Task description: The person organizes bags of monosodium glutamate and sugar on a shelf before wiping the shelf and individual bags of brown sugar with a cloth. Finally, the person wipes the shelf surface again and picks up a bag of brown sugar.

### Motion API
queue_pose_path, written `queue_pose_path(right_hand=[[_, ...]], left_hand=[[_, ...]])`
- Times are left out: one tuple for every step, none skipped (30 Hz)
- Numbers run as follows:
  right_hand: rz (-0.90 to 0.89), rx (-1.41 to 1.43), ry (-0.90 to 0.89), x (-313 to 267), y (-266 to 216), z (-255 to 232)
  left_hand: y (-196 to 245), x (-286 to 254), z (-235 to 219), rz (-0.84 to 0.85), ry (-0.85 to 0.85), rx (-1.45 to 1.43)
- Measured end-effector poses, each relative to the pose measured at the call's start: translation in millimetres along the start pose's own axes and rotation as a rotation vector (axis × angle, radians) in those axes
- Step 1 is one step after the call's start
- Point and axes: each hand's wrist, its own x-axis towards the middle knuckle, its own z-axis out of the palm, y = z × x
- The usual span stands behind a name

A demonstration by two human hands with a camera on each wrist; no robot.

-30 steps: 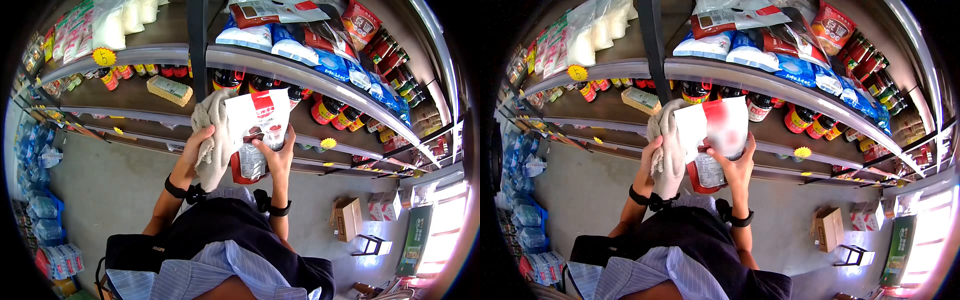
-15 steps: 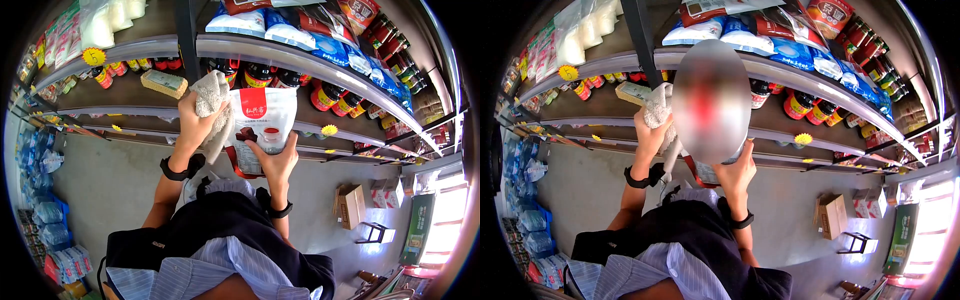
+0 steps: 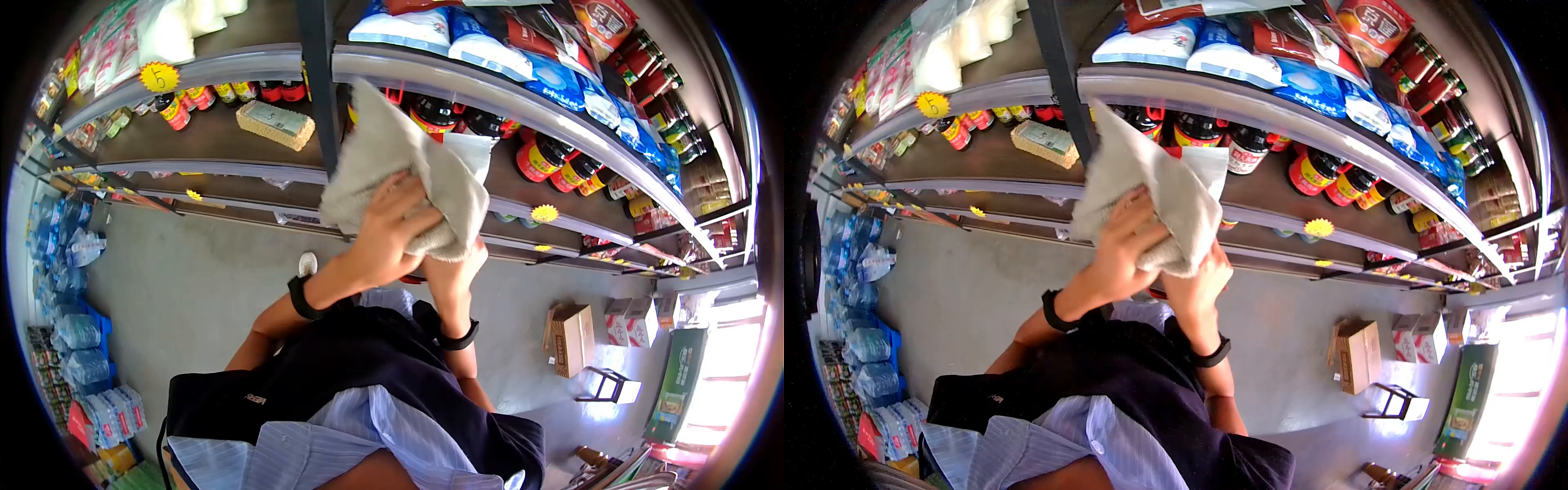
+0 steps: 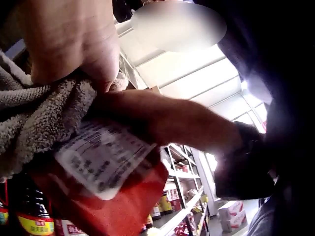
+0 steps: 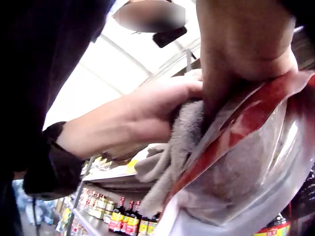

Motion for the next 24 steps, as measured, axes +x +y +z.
queue_pose_path(right_hand=[[-0.067,0.082,-0.021,1.5,5.5,0.5],[-0.091,0.014,0.017,1.5,6.8,2.2],[-0.098,0.015,0.011,0.3,6.1,1.2],[-0.043,-0.045,-0.031,-3.6,5.5,-0.8],[0.010,-0.105,-0.067,-6.5,4.8,-2.5],[-0.011,-0.036,-0.036,-8.5,2.0,-5.3],[0.019,0.070,-0.035,-9.6,-1.8,-10.6],[0.105,0.208,-0.042,-10.6,-4.6,-14.6],[0.196,0.346,-0.050,-11.5,-7.6,-18.3],[0.261,0.409,-0.098,-9.5,-10.5,-24.6],[0.260,0.460,-0.099,-9.4,-8.6,-24.0],[0.293,0.485,-0.141,-6.0,-12.2,-25.0],[0.325,0.508,-0.184,-1.0,-17.1,-26.0],[0.307,0.466,-0.177,2.9,-20.9,-21.5],[0.290,0.343,-0.205,4.1,-19.7,-13.8],[0.291,0.314,-0.225,3.5,-13.2,-5.0],[0.291,0.283,-0.248,0.5,-6.7,1.1],[0.364,0.248,-0.304,-2.6,-4.9,2.6],[0.365,0.244,-0.307,-7.7,5.9,7.3],[0.368,0.468,-0.329,-15.6,22.8,14.8],[0.366,0.693,-0.341,-15.5,29.1,18.4],[0.676,1.094,-0.431,-13.2,34.0,19.9],[0.959,1.319,-0.618,-9.7,40.9,10.1],[0.980,1.303,-0.663,-15.5,51.4,15.2]], left_hand=[[3.2,2.7,-3.8,-0.017,-0.070,-0.021],[-0.9,2.3,-3.7,-0.034,-0.061,-0.074],[-4.5,-1.2,-3.8,-0.057,-0.052,-0.131],[-9.4,-5.4,-9.7,-0.099,-0.052,-0.159],[-18.2,-8.8,-18.1,-0.134,-0.050,-0.185],[-29.2,-13.9,-24.7,-0.336,0.022,-0.320],[-37.8,-14.7,-31.7,-0.537,0.095,-0.454],[-44.7,-11.5,-40.0,-0.771,0.217,-0.574],[-47.5,-7.4,-49.1,-1.008,0.339,-0.691],[-56.5,-17.2,-48.8,-1.012,0.337,-0.688],[-69.7,-32.5,-43.1,-1.123,0.414,-0.929],[-73.1,-36.1,-40.8,-1.227,0.490,-1.173],[-71.0,-41.9,-38.1,-1.229,0.485,-1.174],[-62.1,-50.0,-34.9,-1.224,0.394,-1.563],[-52.0,-56.4,-31.8,-1.187,0.284,-1.950],[-44.1,-62.4,-21.5,-1.185,0.345,-1.900],[-41.7,-61.6,-18.0,-1.191,0.345,-1.904],[-35.4,-52.4,-19.3,-1.238,0.204,-1.579],[-32.1,-48.0,-19.9,-1.259,0.069,-1.252],[-34.3,-52.2,-18.3,-1.323,0.147,-1.320],[-36.9,-54.7,-21.0,-1.306,0.109,-1.325],[-39.1,-57.2,-22.4,-1.324,0.114,-1.375],[-41.2,-61.8,-22.4,-1.343,0.117,-1.427],[-51.8,-75.0,-13.8,-1.352,0.093,-1.409]])
